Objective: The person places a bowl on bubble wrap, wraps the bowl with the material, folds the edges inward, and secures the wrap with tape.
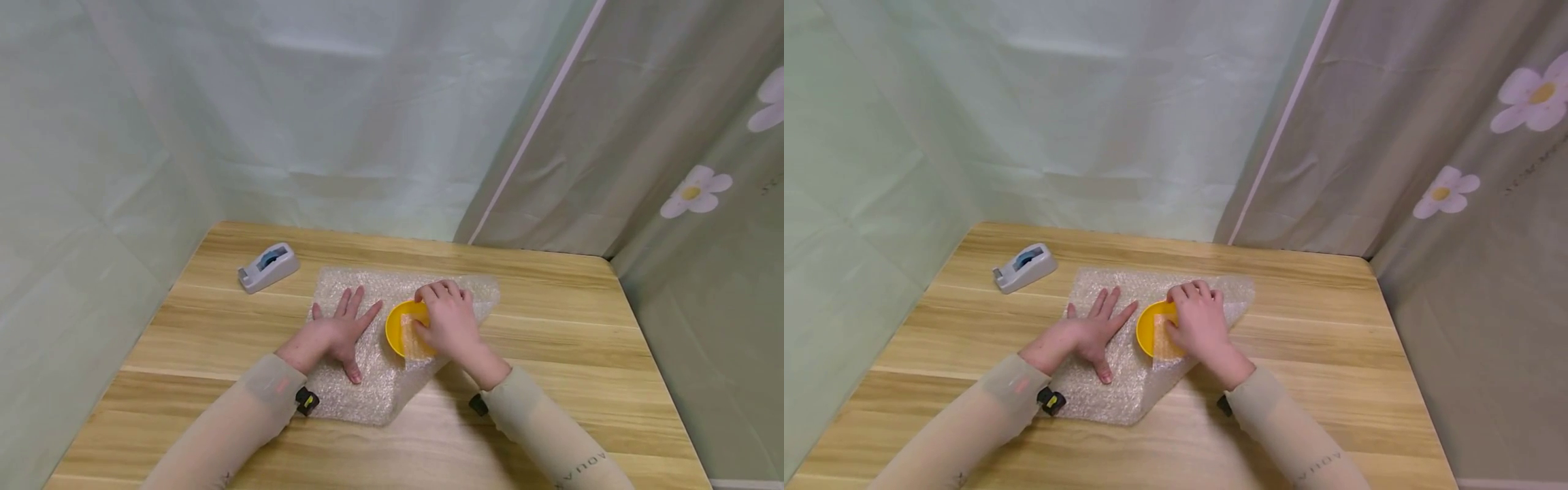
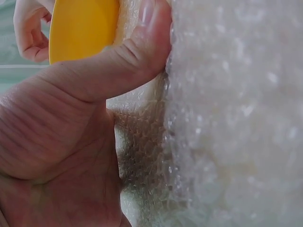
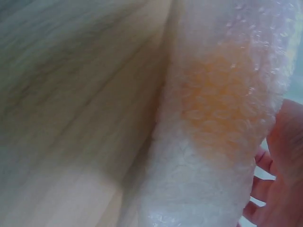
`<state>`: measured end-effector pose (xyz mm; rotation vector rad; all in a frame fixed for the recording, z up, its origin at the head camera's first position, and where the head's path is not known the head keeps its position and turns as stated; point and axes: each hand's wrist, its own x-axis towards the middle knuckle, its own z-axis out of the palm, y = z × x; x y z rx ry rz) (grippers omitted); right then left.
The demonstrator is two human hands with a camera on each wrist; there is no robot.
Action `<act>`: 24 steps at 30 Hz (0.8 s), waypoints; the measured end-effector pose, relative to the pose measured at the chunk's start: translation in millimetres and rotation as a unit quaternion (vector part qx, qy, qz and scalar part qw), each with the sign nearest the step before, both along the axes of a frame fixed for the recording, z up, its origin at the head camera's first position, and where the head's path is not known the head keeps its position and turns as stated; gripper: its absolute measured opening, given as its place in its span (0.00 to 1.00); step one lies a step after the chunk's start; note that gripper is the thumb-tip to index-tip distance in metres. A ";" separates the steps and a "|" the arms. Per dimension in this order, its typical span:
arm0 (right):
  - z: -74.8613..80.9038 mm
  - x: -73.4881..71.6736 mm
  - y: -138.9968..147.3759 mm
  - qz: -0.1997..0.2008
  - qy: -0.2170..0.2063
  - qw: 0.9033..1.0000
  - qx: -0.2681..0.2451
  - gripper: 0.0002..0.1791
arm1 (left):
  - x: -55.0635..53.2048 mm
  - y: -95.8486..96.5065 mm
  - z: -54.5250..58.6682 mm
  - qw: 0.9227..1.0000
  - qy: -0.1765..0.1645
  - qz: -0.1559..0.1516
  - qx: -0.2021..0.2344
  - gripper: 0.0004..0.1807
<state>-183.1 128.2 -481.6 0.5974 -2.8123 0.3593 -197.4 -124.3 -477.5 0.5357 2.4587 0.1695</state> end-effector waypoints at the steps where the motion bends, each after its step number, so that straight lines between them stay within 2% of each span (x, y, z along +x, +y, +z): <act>1: 1.3 0.1 -0.3 -0.004 -0.013 1.000 -0.003 0.22 | -0.1 0.0 0.0 1.000 -0.001 0.001 0.000 0.87; 5: 3.4 0.1 -1.2 -0.022 -0.058 0.998 -0.001 0.23 | -1.7 0.1 -2.3 1.000 -0.007 0.005 0.004 0.88; 10: 2.2 0.3 -2.2 -0.043 -0.096 0.994 -0.006 0.26 | -3.8 -0.9 -11.1 1.000 -0.009 0.008 0.016 0.92; 11: 1.7 0.2 -2.2 -0.045 -0.099 0.994 -0.008 0.26 | -5.4 -1.6 -15.7 1.000 -0.005 0.006 0.019 0.93; 17: 1.2 -1.5 -3.5 -0.051 -0.112 0.992 -0.005 0.25 | -1.8 -3.4 -8.8 0.999 0.001 0.005 0.033 0.91; 18: 1.6 -1.7 -3.8 -0.052 -0.114 0.992 -0.004 0.25 | 0.8 -3.2 -3.7 0.999 -0.002 0.007 0.036 0.90; 24: 4.2 -2.7 -6.8 -0.060 -0.133 0.989 0.008 0.24 | 5.9 -10.7 -6.8 0.997 0.028 -0.012 0.067 0.86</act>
